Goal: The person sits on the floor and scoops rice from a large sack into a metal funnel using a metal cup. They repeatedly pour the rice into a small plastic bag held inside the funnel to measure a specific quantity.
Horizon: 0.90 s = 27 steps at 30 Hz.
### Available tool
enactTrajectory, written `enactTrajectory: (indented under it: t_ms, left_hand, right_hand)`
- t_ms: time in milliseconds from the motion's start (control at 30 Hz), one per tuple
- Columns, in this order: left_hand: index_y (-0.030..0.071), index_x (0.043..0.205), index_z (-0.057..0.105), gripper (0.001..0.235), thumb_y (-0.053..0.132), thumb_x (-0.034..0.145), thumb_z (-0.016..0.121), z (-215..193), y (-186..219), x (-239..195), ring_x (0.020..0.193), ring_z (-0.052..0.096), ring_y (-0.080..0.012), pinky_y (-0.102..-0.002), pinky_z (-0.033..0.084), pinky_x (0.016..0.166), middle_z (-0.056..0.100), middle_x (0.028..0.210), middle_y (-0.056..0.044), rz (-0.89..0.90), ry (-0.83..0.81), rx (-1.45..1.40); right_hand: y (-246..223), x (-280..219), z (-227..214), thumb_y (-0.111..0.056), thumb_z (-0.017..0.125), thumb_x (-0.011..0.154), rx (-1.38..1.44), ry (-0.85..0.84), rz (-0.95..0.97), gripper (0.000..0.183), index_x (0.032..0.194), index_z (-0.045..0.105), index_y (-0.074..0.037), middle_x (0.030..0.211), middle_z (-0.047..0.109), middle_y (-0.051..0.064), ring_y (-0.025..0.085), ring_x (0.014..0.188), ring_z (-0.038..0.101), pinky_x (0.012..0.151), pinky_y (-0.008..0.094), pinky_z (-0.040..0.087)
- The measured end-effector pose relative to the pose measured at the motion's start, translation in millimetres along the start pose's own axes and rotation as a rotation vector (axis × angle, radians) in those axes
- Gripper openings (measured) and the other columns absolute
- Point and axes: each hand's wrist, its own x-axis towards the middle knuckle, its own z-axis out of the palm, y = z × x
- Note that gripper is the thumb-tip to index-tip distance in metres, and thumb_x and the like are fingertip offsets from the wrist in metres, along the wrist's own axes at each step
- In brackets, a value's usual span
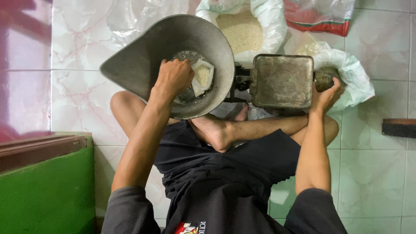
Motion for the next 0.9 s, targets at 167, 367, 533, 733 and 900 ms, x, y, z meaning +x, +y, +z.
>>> enactTrajectory:
  t_ms: [167, 367, 533, 733, 900]
  left_hand:
    - [0.007, 0.093, 0.067, 0.024, 0.023, 0.092, 0.050, -5.9, 1.8, 2.1, 0.070, 0.071, -0.0391, -0.051, 0.046, 0.075, 0.072, 0.074, -0.016, -0.017, -0.072, -0.027]
    - [0.004, 0.105, 0.072, 0.032, 0.024, 0.092, 0.050, -16.1, 3.6, 4.5, 0.079, 0.075, -0.0392, -0.052, 0.046, 0.088, 0.074, 0.077, -0.018, -0.072, -0.181, -0.070]
    - [0.004, 0.107, 0.071, 0.032, 0.024, 0.093, 0.050, -10.4, 2.9, 1.9, 0.079, 0.075, -0.0383, -0.051, 0.046, 0.089, 0.074, 0.078, -0.017, -0.078, -0.206, -0.079]
    - [0.008, 0.079, 0.060, 0.021, 0.020, 0.092, 0.049, 11.3, -4.6, 1.6, 0.057, 0.064, -0.0385, -0.048, 0.044, 0.062, 0.067, 0.066, -0.014, 0.024, 0.029, 0.017]
    - [0.008, 0.084, 0.063, 0.021, 0.022, 0.094, 0.051, 2.2, -3.2, 0.3, 0.065, 0.068, -0.0398, -0.051, 0.045, 0.066, 0.070, 0.073, -0.015, 0.006, -0.013, -0.008]
  right_hand:
    - [-23.1, -5.3, -8.4, -0.022, 0.090, 0.085, -0.139, 0.071, 0.139, 0.065, 0.132, 0.045, -0.017, 0.130, 0.043, 0.017, 0.041, 0.122, 0.043, 0.096, 0.055, 0.039]
    - [-26.0, -10.5, -5.7, -0.014, 0.095, 0.087, -0.008, 0.067, 0.195, 0.072, 0.136, 0.044, -0.023, 0.137, 0.042, 0.019, 0.041, 0.132, 0.039, 0.107, 0.054, 0.040]
    - [5.3, -5.1, -2.3, -0.031, 0.105, 0.073, -0.055, 0.212, 0.184, 0.078, 0.129, 0.051, -0.022, 0.125, 0.051, 0.023, 0.043, 0.120, 0.053, 0.098, 0.052, 0.048]
    - [-33.8, -1.4, -23.1, -0.032, 0.086, 0.092, 0.436, 0.395, 0.315, 0.068, 0.136, 0.041, -0.009, 0.142, 0.045, 0.023, 0.035, 0.127, 0.057, 0.104, 0.044, 0.051]
    - [-180.4, -14.8, -55.5, -0.026, 0.068, 0.109, 0.766, 0.096, -0.037, 0.041, 0.138, 0.040, -0.020, 0.138, 0.051, 0.018, 0.036, 0.124, 0.056, 0.096, 0.056, 0.059]
